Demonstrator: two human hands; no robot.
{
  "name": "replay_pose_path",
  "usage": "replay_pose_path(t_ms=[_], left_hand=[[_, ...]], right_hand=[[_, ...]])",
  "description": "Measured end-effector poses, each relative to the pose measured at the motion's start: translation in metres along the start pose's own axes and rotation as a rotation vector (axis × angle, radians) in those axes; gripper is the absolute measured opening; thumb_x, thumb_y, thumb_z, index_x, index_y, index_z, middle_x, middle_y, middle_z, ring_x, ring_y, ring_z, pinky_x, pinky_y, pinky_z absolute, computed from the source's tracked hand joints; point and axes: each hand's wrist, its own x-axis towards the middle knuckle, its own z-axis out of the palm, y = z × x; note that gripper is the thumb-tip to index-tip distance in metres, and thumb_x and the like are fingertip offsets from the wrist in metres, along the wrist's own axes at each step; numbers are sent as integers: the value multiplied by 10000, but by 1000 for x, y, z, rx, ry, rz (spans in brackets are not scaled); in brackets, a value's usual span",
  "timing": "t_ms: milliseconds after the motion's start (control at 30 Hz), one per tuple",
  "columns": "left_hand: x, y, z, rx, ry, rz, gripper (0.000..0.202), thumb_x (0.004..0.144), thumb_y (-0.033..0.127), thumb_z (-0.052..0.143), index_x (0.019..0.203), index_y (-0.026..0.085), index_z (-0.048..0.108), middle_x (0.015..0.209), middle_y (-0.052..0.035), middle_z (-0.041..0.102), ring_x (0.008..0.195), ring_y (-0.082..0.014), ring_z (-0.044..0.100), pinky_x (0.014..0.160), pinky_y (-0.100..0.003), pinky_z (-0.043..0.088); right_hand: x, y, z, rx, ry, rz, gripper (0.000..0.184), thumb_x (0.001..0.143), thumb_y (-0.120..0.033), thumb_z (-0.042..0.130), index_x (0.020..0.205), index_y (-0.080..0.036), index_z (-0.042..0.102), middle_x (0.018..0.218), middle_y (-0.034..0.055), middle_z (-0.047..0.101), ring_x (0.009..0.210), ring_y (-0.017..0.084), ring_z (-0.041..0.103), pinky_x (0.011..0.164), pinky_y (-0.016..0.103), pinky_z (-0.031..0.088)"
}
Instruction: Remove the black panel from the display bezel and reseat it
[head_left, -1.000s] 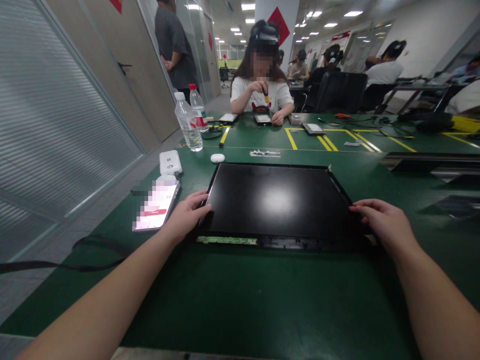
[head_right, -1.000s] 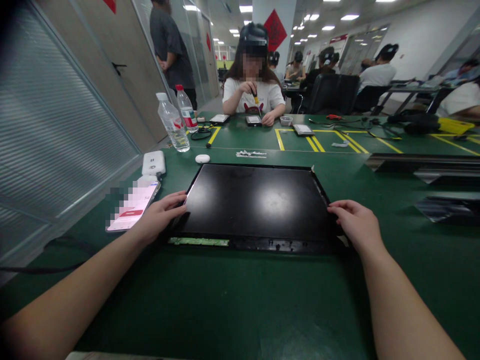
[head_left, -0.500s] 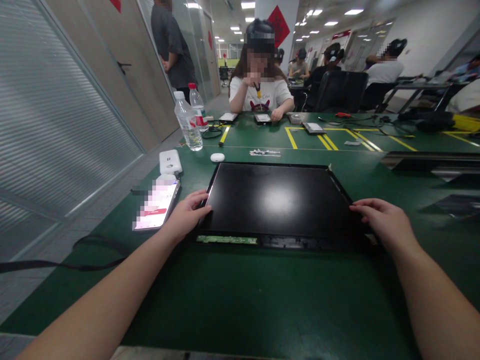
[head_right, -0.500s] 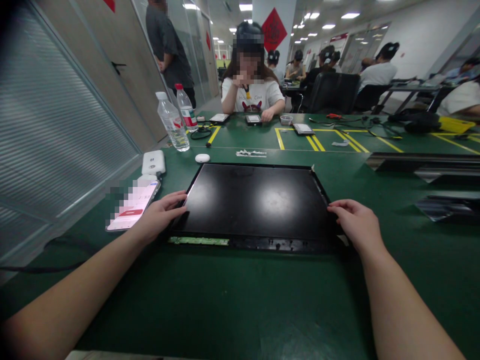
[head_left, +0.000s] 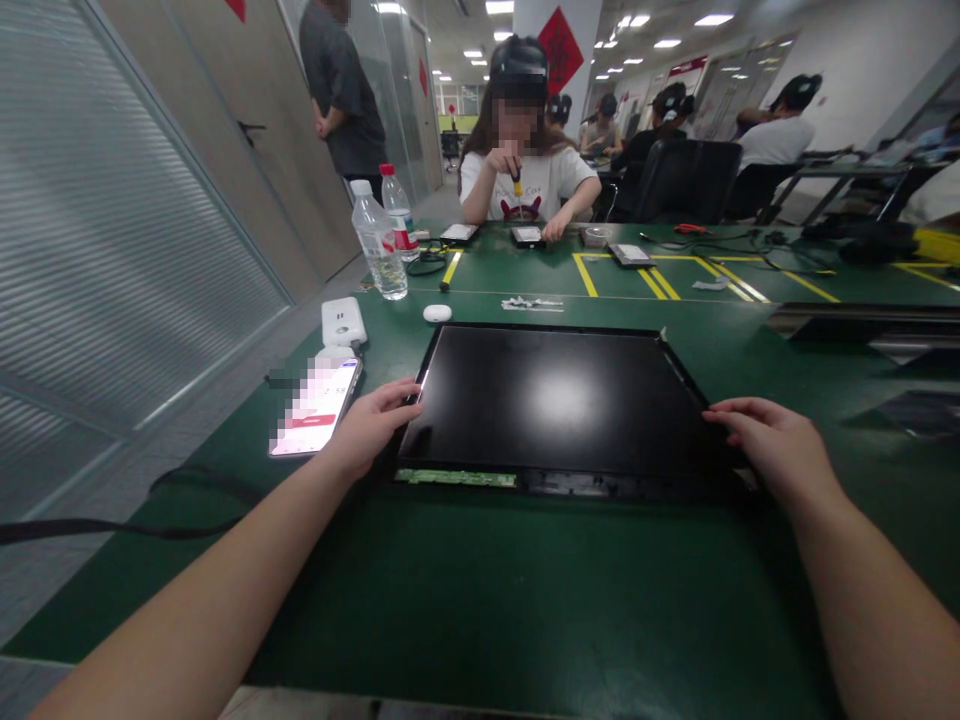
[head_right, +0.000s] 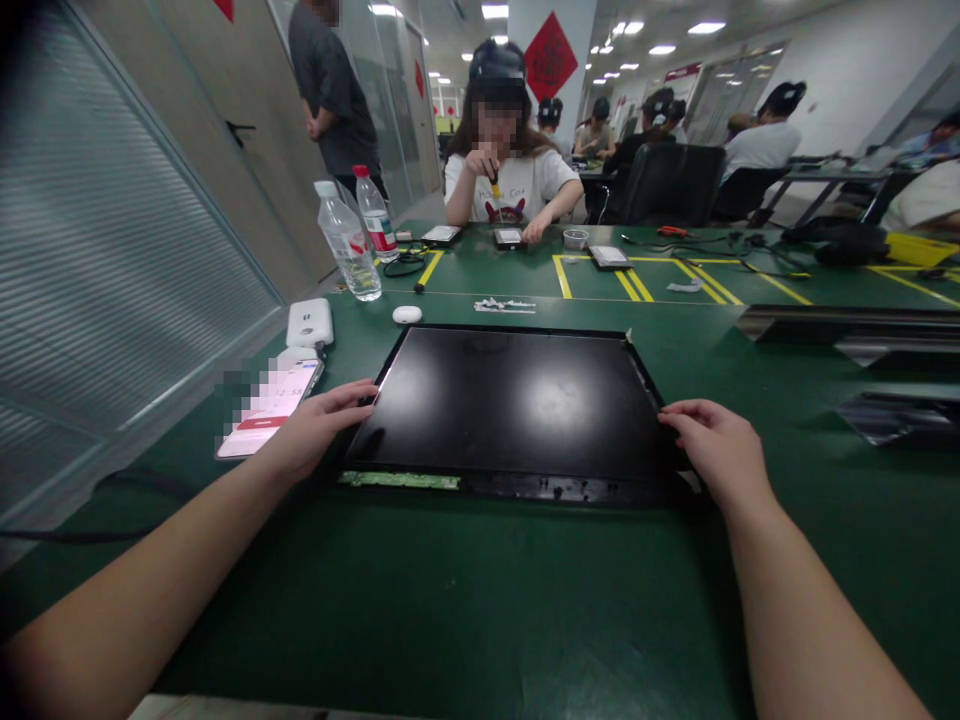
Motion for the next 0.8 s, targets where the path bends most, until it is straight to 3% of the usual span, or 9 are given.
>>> replay_pose_path(t_ms=[100,267,400,567,800], left_hand=[[-2,5,-2,-41,-55,-17,675,588,508,960,1179,217,811,1426,-152,773,1481,-424,600,1302,-575,382],[-1,8,-12,147,-148,33,745,633,588,955,1258,226,775,1483,-175,738,1446,-430,634,1271,-605,430],[-3,10,-21,437,-250,215,786,738,676,865,1368,223,744,1653,-183,596,1510,-435,571,1277,-626,426],[-8,15,-29,780,-361,393,803,787,625,850,1493,267,709,1779,-154,441,1590,-441,468,1288,-641,400],[-7,14,-32,883,-442,473,786,829,591,849,1535,288,683,1717,-142,535,1518,-412,563,1232,-588,484]], right_hand=[[-1,-2,0,54,-13,122,376,536,-508,676,789,-252,786,837,56,788,672,213,606,739,398,469],[-3,-5,-1,61,-15,128,389,504,-518,686,782,-260,776,843,54,785,710,232,612,773,410,464],[-4,-7,-1,68,-17,133,392,500,-510,675,783,-257,769,818,50,766,702,227,602,754,402,459],[-4,-7,0,84,-7,133,401,481,-510,701,782,-252,764,796,45,749,694,220,589,751,399,456],[-2,-3,1,82,-13,130,368,520,-484,721,799,-248,767,784,38,742,692,215,598,733,386,456]])
